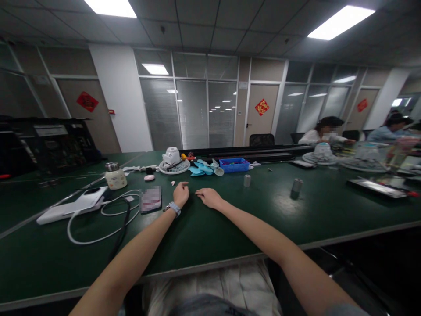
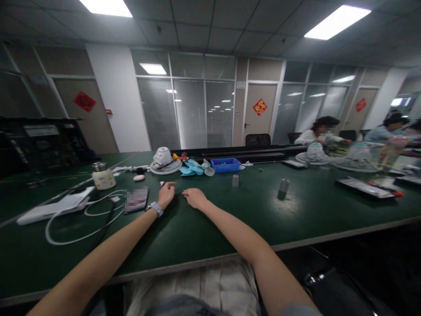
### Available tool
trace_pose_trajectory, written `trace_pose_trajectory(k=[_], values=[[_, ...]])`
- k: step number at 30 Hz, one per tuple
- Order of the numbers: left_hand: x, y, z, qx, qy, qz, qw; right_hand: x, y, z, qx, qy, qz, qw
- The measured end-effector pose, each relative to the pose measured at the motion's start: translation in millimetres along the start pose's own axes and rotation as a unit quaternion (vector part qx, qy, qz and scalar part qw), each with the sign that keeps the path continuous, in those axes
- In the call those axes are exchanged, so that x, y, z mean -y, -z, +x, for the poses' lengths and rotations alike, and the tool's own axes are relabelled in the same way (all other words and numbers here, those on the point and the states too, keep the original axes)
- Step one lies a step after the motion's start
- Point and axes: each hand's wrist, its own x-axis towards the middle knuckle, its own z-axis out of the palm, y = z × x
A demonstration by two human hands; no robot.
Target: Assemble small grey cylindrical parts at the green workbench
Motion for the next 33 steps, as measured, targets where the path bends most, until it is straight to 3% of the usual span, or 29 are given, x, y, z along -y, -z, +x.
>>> trace_pose_trajectory(k=[4, 6, 10, 13, 17, 23, 33], values=[[-0.6, 1.5, -0.6, 0.009, 0.005, 0.000, 1.000, -12.0, 25.8, -7.0, -0.040, -0.026, 0.004, 0.999], [-1.7, 2.2, -1.3, 0.012, 0.008, -0.004, 1.000, -30.2, 51.0, -14.9, -0.102, -0.047, -0.012, 0.994], [-3.5, 1.5, -1.9, 0.013, 0.008, -0.005, 1.000, -94.6, 107.0, -41.5, -0.282, -0.161, -0.040, 0.945], [-3.2, 0.4, -1.0, 0.019, 0.008, 0.001, 1.000, -141.5, 127.8, -60.5, -0.308, -0.215, -0.024, 0.926], [-1.2, 0.3, 0.5, 0.028, 0.006, 0.004, 1.000, -167.3, 123.7, -68.5, -0.292, -0.217, 0.007, 0.931], [0.7, 0.0, 1.2, 0.030, 0.000, 0.008, 1.000, -161.5, 116.8, -63.6, -0.282, -0.200, -0.005, 0.939], [0.4, -0.5, 0.5, 0.031, -0.007, 0.021, 0.999, -158.5, 116.2, -67.8, -0.243, -0.240, -0.053, 0.938]])
